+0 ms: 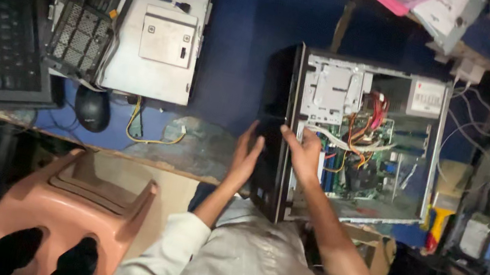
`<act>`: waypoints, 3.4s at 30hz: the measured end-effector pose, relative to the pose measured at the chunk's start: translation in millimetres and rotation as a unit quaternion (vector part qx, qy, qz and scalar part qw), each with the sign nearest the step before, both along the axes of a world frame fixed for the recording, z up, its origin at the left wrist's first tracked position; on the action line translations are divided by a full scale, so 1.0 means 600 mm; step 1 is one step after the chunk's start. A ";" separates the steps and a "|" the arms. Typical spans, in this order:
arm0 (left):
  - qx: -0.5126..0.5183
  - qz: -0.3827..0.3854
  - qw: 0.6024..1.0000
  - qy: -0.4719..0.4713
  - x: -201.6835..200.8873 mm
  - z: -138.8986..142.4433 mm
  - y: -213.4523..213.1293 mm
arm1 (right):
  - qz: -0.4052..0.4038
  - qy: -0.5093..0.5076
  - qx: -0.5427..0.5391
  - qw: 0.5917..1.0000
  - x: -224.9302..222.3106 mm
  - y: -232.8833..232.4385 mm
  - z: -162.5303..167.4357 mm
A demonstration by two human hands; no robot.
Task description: The person works on an open desktop computer case on a workbench, using a brush to clean dust from internal components and by hand rearranging internal cables and parts. The person then aligns and attaches the side panel onto the case and continues adjusting cables and components inside.
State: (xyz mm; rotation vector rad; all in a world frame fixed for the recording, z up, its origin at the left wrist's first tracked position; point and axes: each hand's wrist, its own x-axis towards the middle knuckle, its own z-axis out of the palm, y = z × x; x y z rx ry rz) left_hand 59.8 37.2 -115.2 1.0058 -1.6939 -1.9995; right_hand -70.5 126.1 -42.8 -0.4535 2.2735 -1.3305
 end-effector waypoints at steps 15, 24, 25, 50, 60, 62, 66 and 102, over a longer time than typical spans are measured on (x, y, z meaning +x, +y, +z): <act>0.063 0.001 0.997 -0.034 -0.056 0.035 -0.032 | 0.012 -0.093 -0.104 0.990 -0.009 -0.029 0.038; 0.071 -0.066 0.995 -0.027 -0.064 0.025 -0.060 | 0.003 -0.102 -0.139 0.985 -0.022 -0.029 0.043; 0.094 -0.057 0.994 -0.028 -0.066 0.024 -0.063 | -0.001 -0.091 -0.122 0.988 -0.022 -0.029 0.045; -0.203 -0.044 0.977 -0.038 -0.060 0.090 -0.061 | 0.039 -0.094 -0.092 0.991 -0.034 -0.014 -0.031; 0.019 -0.020 0.998 -0.053 -0.110 0.061 -0.153 | -0.015 -0.199 -0.056 0.978 -0.039 -0.011 -0.030; 0.041 -0.012 0.998 -0.048 -0.118 0.055 -0.184 | 0.052 -0.091 0.005 0.994 -0.040 -0.012 -0.023; 0.154 -0.105 0.969 -0.164 -0.140 0.053 -0.174 | 0.099 -0.068 -0.027 0.992 -0.029 -0.016 0.003; 0.480 -0.024 0.867 0.132 -0.126 -0.015 -0.027 | 0.130 0.015 0.105 0.986 -0.004 0.030 0.125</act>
